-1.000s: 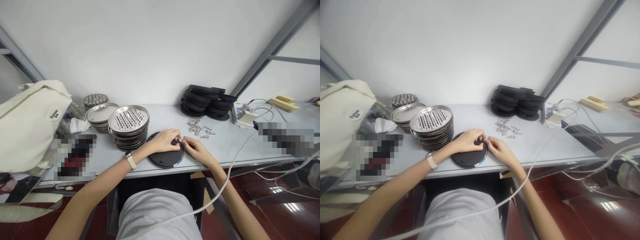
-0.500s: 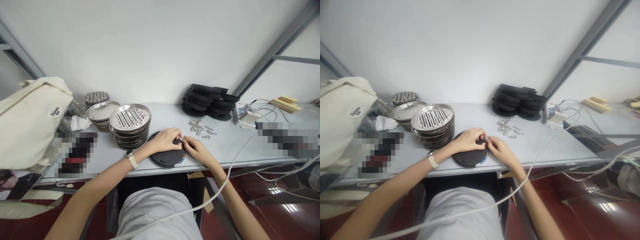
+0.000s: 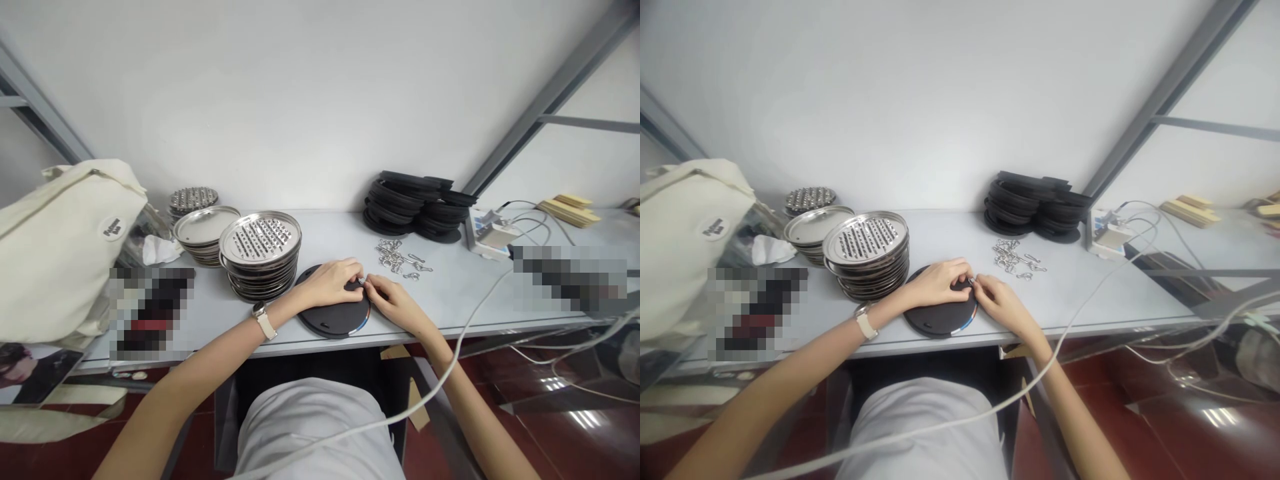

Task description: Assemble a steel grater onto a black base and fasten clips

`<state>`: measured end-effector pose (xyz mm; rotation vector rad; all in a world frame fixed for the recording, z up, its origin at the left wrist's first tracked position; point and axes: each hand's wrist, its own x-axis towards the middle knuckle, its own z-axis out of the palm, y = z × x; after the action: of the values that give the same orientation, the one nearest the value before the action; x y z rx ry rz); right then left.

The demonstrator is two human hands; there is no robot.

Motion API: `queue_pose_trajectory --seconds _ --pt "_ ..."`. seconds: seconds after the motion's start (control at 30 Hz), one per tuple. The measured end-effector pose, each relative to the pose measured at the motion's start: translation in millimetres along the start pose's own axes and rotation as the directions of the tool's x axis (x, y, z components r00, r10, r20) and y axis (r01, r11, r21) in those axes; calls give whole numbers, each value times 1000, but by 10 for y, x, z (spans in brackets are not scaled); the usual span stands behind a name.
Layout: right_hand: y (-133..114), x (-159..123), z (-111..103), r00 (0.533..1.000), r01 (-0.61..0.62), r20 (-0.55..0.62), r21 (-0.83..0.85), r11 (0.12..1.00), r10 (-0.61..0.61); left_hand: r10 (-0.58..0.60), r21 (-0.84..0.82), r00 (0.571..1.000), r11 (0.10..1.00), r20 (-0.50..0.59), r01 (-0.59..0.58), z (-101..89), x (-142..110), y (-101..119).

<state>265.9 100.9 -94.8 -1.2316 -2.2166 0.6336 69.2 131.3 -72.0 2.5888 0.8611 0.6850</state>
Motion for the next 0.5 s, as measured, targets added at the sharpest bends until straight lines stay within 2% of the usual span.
queue_pose_trajectory --seconds 0.5 --pt "26 9 10 1000 14 -4 9 1000 -14 -36 16 998 999 42 35 -13 -21 30"
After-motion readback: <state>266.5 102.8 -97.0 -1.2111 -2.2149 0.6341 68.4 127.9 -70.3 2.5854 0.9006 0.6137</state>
